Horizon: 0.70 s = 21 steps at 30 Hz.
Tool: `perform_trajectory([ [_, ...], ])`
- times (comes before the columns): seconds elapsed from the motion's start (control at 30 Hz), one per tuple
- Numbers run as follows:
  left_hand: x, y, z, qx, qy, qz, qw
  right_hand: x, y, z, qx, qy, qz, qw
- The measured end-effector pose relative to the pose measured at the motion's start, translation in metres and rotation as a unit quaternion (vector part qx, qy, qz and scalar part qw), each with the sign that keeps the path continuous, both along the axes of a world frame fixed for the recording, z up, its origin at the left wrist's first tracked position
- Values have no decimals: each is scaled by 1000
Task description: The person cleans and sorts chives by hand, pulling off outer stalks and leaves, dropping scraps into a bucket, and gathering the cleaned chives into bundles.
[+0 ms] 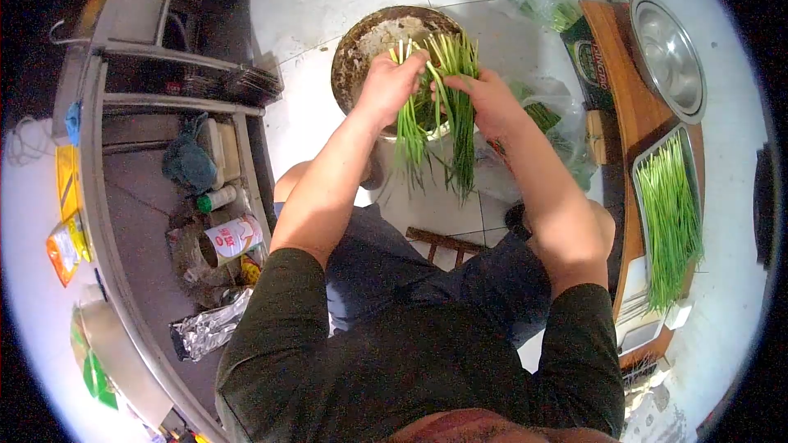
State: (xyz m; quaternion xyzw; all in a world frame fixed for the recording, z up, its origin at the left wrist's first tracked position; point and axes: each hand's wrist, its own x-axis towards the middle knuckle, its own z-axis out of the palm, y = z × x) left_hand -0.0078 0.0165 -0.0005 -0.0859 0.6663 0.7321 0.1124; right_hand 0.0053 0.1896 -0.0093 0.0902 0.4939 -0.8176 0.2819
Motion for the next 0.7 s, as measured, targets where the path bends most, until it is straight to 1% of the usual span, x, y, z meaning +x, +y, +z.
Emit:
perform_trajectory([
  [0.07,-2,-4,1,-12,0,-10,1000,-1,2,-1,15,-1,12,1000],
  [0.1,-1,-1,5,-10,11,12,1000,-2,4,-2,22,-3,19,1000],
  [0.2,-4,-8,6,6,13,-2,1000,-2,7,-6,-6,13,67,998],
  [0.3,-6,-11,10,3,33,7,999,-2,8,-6,-16,-24,67,997],
  [0.5,-10,-17,12,19,57,34,998,6,4,-9,-4,-29,137,990],
  [0.57,-14,-26,17,7,65,59,996,7,4,-20,32,4,159,987],
  [0.6,-17,-29,22,34,73,86,993,8,7,-24,50,21,170,984],
  [0.63,-20,-35,22,37,82,101,991,9,12,-24,71,11,186,980],
  [0.7,-24,-46,26,33,94,135,986,6,26,-58,151,66,225,960],
])
